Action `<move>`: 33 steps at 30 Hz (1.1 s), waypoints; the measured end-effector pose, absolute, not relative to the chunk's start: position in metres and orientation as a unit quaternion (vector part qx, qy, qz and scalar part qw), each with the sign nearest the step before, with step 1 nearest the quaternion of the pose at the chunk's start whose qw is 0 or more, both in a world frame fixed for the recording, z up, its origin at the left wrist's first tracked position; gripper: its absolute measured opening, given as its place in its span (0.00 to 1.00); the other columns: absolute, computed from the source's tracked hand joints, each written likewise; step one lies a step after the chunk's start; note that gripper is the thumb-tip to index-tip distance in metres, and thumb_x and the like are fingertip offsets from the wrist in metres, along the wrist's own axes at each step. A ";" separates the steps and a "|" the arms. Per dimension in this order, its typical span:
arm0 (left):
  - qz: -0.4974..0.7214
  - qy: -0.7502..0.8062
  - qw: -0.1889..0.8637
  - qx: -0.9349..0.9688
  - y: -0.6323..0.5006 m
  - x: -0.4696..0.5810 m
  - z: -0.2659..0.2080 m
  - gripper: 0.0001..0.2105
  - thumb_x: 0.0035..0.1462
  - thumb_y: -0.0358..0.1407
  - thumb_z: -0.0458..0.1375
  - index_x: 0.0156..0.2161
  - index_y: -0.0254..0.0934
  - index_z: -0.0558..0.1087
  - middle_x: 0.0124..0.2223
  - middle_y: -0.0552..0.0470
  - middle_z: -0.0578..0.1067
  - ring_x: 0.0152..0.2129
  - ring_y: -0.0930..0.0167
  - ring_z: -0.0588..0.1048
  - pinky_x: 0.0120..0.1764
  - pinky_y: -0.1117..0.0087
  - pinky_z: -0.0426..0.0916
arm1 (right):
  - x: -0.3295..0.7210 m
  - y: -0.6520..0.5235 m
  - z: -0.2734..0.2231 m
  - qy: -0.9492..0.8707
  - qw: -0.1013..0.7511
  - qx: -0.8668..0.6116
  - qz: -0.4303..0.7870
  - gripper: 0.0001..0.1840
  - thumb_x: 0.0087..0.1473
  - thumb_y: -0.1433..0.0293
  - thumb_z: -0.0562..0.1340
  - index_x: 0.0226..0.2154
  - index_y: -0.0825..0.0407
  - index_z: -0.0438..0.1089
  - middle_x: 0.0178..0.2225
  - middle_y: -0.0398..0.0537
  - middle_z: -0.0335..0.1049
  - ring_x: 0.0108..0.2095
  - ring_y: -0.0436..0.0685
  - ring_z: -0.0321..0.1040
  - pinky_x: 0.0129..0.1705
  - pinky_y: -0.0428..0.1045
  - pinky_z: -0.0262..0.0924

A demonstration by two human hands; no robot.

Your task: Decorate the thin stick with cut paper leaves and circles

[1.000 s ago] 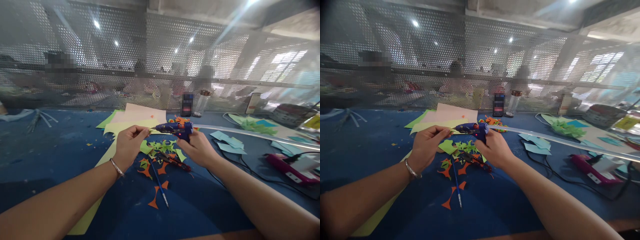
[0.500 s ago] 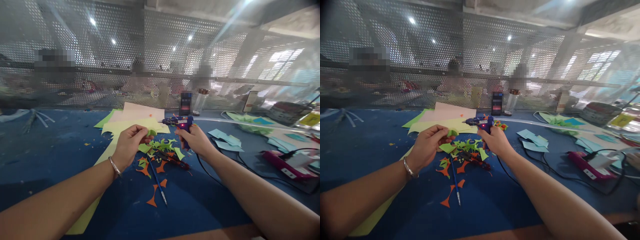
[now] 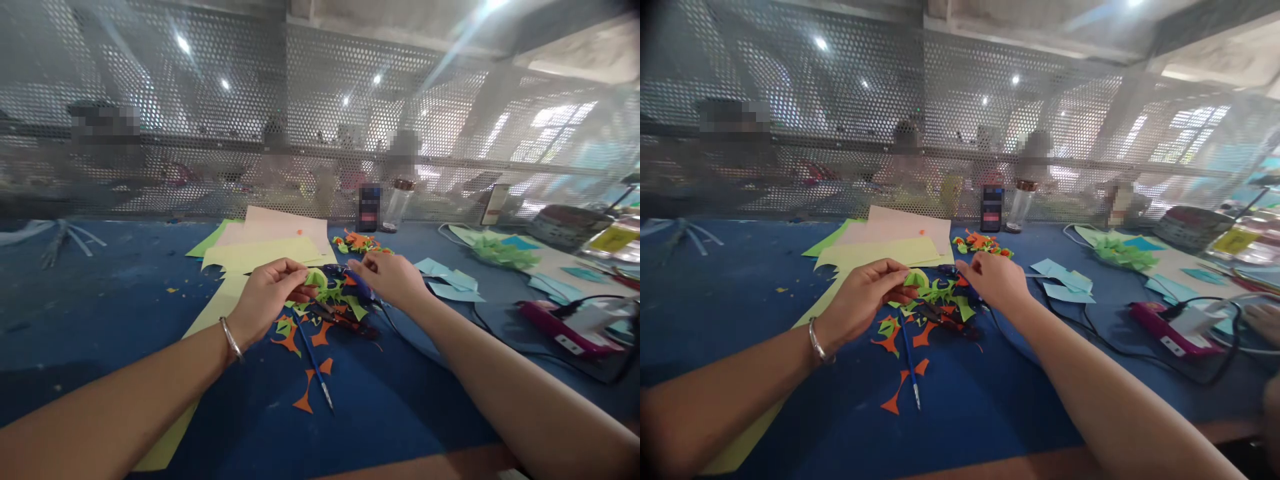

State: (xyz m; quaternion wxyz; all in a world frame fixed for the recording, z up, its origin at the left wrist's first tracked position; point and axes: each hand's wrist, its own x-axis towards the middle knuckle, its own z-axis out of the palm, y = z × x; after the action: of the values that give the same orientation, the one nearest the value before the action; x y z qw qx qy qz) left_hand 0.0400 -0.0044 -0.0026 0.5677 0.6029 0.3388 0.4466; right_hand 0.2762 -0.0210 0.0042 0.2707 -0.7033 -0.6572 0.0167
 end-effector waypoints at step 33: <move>0.388 0.304 0.466 0.734 -0.013 0.039 -0.005 0.12 0.60 0.43 0.60 0.35 0.35 0.77 0.32 0.51 0.79 0.31 0.69 0.79 0.39 0.68 0.75 | 0.239 -0.052 0.001 -0.793 0.379 -0.473 0.068 0.10 0.58 0.70 0.60 0.26 0.54 0.68 0.22 0.38 0.62 0.22 0.46 0.55 0.26 0.44 0.48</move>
State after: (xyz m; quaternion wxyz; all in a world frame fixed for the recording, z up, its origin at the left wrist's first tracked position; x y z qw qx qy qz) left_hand 0.0392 -0.0126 -0.0049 0.4660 0.7344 0.3043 0.3885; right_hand 0.2393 -0.0516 0.0011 0.3789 -0.4725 -0.7928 0.0681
